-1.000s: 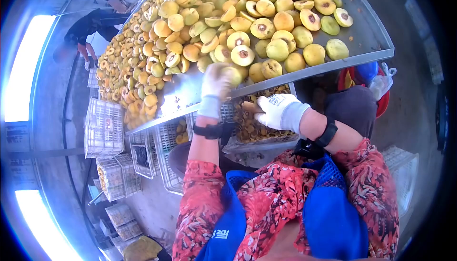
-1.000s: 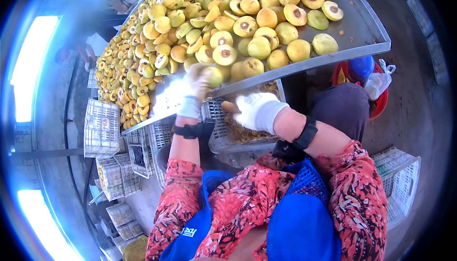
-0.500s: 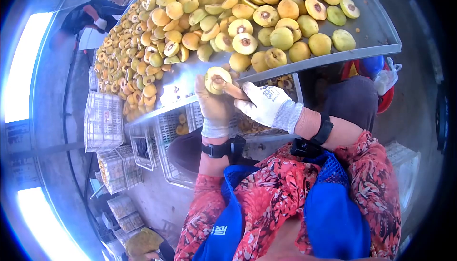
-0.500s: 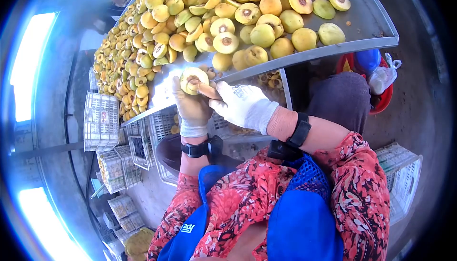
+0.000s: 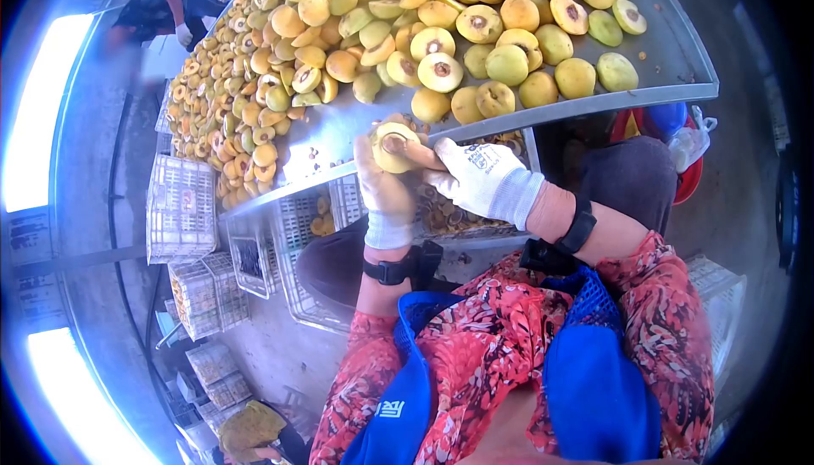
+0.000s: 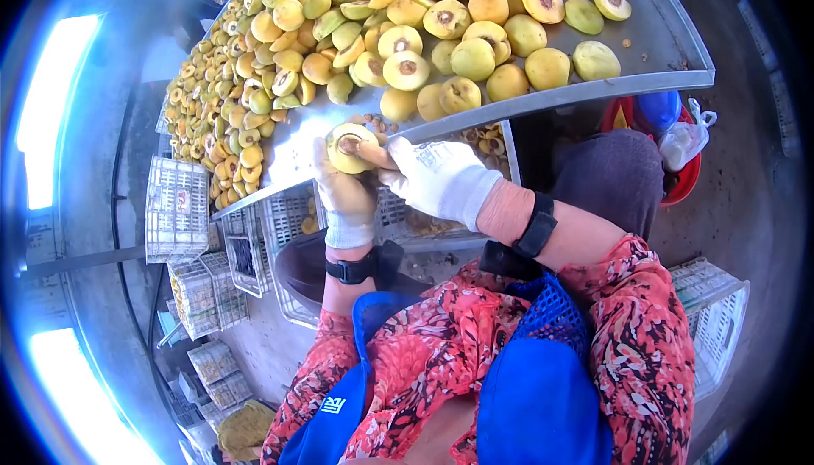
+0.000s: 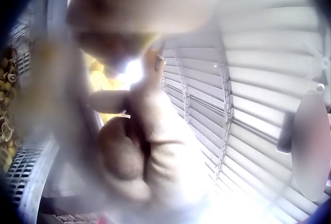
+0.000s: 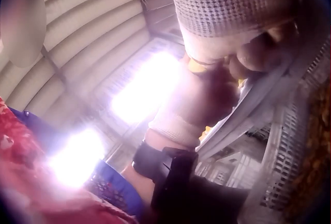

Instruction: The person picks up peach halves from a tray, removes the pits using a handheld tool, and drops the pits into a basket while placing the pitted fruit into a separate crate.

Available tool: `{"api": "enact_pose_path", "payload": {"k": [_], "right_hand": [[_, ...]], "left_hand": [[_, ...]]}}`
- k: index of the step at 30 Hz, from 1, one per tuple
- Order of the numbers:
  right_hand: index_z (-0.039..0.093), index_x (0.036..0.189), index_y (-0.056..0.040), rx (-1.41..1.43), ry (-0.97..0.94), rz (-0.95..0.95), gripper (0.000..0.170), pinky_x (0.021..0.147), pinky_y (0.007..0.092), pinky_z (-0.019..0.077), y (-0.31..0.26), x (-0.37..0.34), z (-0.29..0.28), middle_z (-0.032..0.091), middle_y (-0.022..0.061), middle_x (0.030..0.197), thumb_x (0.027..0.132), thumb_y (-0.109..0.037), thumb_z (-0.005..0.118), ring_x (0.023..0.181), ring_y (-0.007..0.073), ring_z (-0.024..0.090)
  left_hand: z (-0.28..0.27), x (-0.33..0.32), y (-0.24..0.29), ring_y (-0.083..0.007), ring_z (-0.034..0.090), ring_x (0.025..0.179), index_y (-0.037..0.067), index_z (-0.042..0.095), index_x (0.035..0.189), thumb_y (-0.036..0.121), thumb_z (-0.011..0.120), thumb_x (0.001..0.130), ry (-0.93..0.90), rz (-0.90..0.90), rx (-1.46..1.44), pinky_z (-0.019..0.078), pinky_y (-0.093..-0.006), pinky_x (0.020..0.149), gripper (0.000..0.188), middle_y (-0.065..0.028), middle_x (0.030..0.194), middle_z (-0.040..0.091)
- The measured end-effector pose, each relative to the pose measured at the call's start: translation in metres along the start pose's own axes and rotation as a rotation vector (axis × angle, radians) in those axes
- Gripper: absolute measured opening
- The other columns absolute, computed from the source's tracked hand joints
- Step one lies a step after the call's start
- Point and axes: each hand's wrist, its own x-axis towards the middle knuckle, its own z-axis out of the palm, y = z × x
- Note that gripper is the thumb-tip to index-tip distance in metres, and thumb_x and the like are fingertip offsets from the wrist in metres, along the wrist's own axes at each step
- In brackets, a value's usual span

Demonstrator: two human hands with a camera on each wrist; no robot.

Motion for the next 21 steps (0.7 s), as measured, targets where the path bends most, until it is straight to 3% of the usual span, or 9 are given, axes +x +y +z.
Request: {"api": "enact_pose_path", "payload": {"k": [4, 6, 9, 13, 15, 17, 19, 20, 21], "right_hand": [[0.050, 0.104, -0.0049, -0.065, -0.092, -0.032, 0.037, 0.072, 0.0485, 0.0500, 0.008, 0.001, -0.008, 0.064, 0.0225, 0.084, 0.092, -0.040, 0.051, 0.081, 0.0411, 0.063], [0.050, 0.104, -0.0042, -0.034, -0.182, -0.027, 0.039, 0.074, 0.0479, 0.0494, 0.012, 0.004, -0.011, 0.064, 0.0231, 0.086, 0.092, -0.041, 0.050, 0.084, 0.0409, 0.063], [0.052, 0.105, -0.0027, -0.040, -0.330, -0.011, 0.042, 0.079, 0.0465, 0.0480, 0.013, 0.006, -0.021, 0.064, 0.0243, 0.090, 0.093, -0.042, 0.049, 0.091, 0.0408, 0.062], [0.054, 0.105, -0.0010, -0.105, -0.479, 0.056, 0.046, 0.085, 0.0458, 0.0452, 0.010, 0.003, -0.024, 0.064, 0.0255, 0.098, 0.093, -0.045, 0.048, 0.099, 0.0416, 0.059], [0.055, 0.104, -0.0007, -0.058, -0.433, 0.026, 0.044, 0.082, 0.0440, 0.0472, 0.017, 0.003, -0.010, 0.065, 0.0231, 0.096, 0.093, -0.042, 0.049, 0.094, 0.0385, 0.062], [0.056, 0.104, -0.0004, -0.016, -0.381, -0.007, 0.041, 0.079, 0.0422, 0.0491, 0.012, 0.003, -0.009, 0.067, 0.0207, 0.094, 0.093, -0.039, 0.049, 0.088, 0.0354, 0.065], [0.053, 0.098, -0.0024, 0.554, -0.444, 0.333, 0.039, 0.050, 0.0341, 0.0466, -0.003, 0.001, -0.013, 0.059, 0.0103, 0.067, 0.094, -0.041, 0.053, 0.055, 0.0204, 0.059], [0.052, 0.095, -0.0051, 0.789, -0.454, 0.420, 0.033, 0.039, 0.0245, 0.0359, -0.001, 0.000, -0.001, 0.048, 0.0002, 0.059, 0.095, -0.038, 0.054, 0.044, 0.0080, 0.044], [0.052, 0.094, -0.0066, 0.893, -0.488, 0.425, 0.031, 0.040, 0.0238, 0.0356, -0.006, -0.003, 0.000, 0.048, -0.0002, 0.059, 0.095, -0.038, 0.053, 0.045, 0.0082, 0.044]], "left_hand": [[-0.002, 0.002, 0.007, -0.0177, 0.062, 0.077, 0.002, 0.060, 0.113, 0.058, 0.029, 0.096, 0.113, -0.001, 0.223, 0.0492, -0.0261, 0.059, 0.066, -0.0086, 0.093, 0.065], [-0.007, 0.003, 0.013, -0.0123, 0.058, 0.063, 0.004, 0.063, 0.107, 0.059, 0.029, 0.095, 0.081, -0.190, 0.273, 0.0399, -0.0212, 0.043, 0.065, -0.0057, 0.087, 0.065], [-0.006, -0.002, 0.016, -0.0105, 0.054, 0.053, 0.004, 0.063, 0.102, 0.060, 0.029, 0.095, 0.105, -0.192, 0.451, 0.0359, -0.0206, 0.038, 0.066, -0.0053, 0.082, 0.065], [-0.044, 0.009, 0.000, -0.0111, 0.054, 0.052, 0.005, 0.062, 0.102, 0.060, 0.029, 0.095, -0.168, 0.084, 0.991, 0.0360, -0.0198, 0.039, 0.065, -0.0063, 0.082, 0.065], [-0.042, 0.006, 0.009, -0.0118, 0.054, 0.050, 0.005, 0.059, 0.105, 0.059, 0.031, 0.096, -0.118, -0.149, 0.798, 0.0340, -0.0201, 0.037, 0.062, -0.0080, 0.081, 0.065], [-0.031, -0.006, 0.026, -0.0132, 0.057, 0.056, 0.005, 0.057, 0.110, 0.059, 0.032, 0.096, -0.107, -0.168, 0.548, 0.0392, -0.0211, 0.042, 0.062, -0.0091, 0.083, 0.064], [-0.026, -0.009, 0.024, -0.0147, 0.060, 0.062, 0.004, 0.056, 0.115, 0.059, 0.033, 0.096, -0.096, -0.188, 0.299, 0.0444, -0.0221, 0.048, 0.063, -0.0103, 0.085, 0.064], [-0.021, -0.008, 0.007, -0.0162, 0.060, 0.070, 0.002, 0.054, 0.119, 0.059, 0.033, 0.097, 0.002, 0.089, 0.416, 0.0473, -0.0243, 0.059, 0.064, -0.0114, 0.088, 0.064], [-0.013, -0.009, -0.002, -0.0176, 0.061, 0.079, 0.001, 0.052, 0.123, 0.059, 0.033, 0.097, 0.102, 0.367, 0.526, 0.0502, -0.0266, 0.070, 0.066, -0.0126, 0.090, 0.064]]}}
